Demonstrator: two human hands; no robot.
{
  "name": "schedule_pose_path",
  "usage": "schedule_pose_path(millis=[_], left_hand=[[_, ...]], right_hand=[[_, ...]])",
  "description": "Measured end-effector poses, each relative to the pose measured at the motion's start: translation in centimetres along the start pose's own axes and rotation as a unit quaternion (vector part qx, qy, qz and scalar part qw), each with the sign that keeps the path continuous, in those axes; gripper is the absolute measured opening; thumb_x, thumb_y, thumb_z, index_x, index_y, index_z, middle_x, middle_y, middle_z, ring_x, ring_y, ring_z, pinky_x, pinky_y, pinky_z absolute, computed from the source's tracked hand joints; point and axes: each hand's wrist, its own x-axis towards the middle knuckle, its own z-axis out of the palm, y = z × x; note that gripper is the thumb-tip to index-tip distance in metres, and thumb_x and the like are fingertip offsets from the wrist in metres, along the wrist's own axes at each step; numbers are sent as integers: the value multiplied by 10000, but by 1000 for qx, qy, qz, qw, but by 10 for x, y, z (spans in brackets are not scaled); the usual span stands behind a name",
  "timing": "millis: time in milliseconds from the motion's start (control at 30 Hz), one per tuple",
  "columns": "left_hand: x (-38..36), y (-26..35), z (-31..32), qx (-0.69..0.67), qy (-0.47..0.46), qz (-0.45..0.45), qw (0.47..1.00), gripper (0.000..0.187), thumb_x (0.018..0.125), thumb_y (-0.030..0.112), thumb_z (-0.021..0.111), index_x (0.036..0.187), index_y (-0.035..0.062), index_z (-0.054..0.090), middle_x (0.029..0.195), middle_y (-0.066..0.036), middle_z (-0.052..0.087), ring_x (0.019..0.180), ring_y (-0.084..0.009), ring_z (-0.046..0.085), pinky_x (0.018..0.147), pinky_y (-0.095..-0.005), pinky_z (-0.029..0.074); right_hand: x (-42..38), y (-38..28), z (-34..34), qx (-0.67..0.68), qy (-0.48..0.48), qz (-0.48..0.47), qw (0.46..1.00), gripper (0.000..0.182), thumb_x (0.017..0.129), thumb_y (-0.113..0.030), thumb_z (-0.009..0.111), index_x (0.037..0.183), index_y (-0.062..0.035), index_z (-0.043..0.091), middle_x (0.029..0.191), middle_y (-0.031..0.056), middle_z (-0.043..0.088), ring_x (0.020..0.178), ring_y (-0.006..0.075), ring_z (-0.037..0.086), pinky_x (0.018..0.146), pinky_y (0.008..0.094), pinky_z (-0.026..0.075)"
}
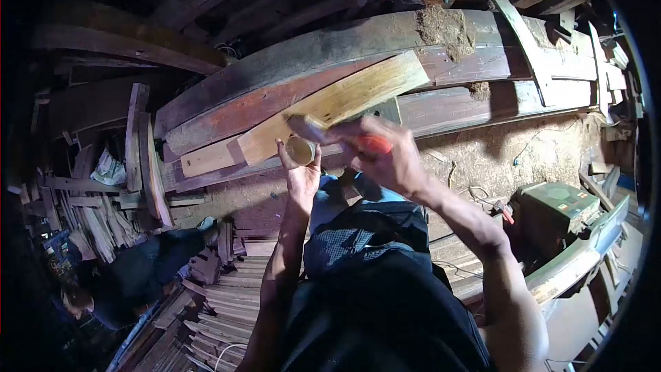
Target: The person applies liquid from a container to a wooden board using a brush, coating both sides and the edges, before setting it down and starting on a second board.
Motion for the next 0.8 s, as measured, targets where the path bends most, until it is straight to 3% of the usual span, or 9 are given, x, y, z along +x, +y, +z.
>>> schedule_pose_path(millis=[33,67,300,333,500,600,667,733,800], left_hand=[[1,-4,4,16,33,27,999,469,904,522,633,1152,125,615,1162,-40,651,1022,-224,655,821,-379,596],[6,-8,2,2,4,34,999,480,907,517,632,1164,112,605,1166,-46,648,1023,-230,655,828,-386,594],[23,-18,-6,19,-85,45,995,531,925,554,573,1163,80,582,1166,-92,638,989,-280,663,830,-378,588],[22,-23,-6,18,-17,53,998,553,927,574,548,1167,77,575,1150,-90,645,979,-273,667,814,-373,590],[26,-30,-4,62,-46,57,995,579,941,592,509,1180,69,566,1118,-80,660,973,-237,671,815,-317,582],[25,-35,-1,33,-48,55,997,577,949,591,497,1190,71,568,1114,-68,663,964,-219,674,826,-298,575],[27,-35,1,35,-56,21,998,612,955,615,457,1232,75,543,1161,-64,634,1059,-213,627,921,-350,530],[33,-34,-13,47,-90,-11,995,657,952,652,416,1267,85,516,1201,-66,600,1147,-216,573,1004,-396,478],[26,-34,-2,51,-77,-13,996,661,948,660,414,1264,90,519,1191,-65,603,1137,-218,578,999,-400,479]], right_hand=[[-4,-9,4,-27,-20,-21,999,335,747,-83,739,1047,-50,593,1016,196,641,875,376,665,744,415,547],[-6,-6,13,-18,-57,-1,998,342,740,-101,745,1038,-58,583,977,173,620,858,393,643,723,440,541],[-20,-3,24,-55,-44,-15,997,365,751,-133,732,1069,-53,572,917,166,603,838,384,619,718,453,526],[-18,-4,23,-59,-47,-2,997,373,756,-141,731,1079,-50,569,921,169,606,840,386,619,720,453,525],[-7,-6,23,-87,-56,16,994,400,790,-181,704,1132,-38,553,957,180,622,869,393,621,729,460,523],[5,-13,19,-107,-72,32,991,340,822,-218,685,1074,-46,537,915,178,630,842,393,630,707,458,519],[14,-15,16,-94,-64,36,993,254,847,-236,661,961,-54,524,857,169,632,802,389,635,685,460,510],[16,-13,18,-102,-65,23,992,239,851,-227,654,958,-56,525,857,167,632,801,387,634,681,460,507],[21,-16,17,-127,-97,11,987,234,838,-214,658,953,-60,525,885,158,635,809,378,636,674,456,511]])
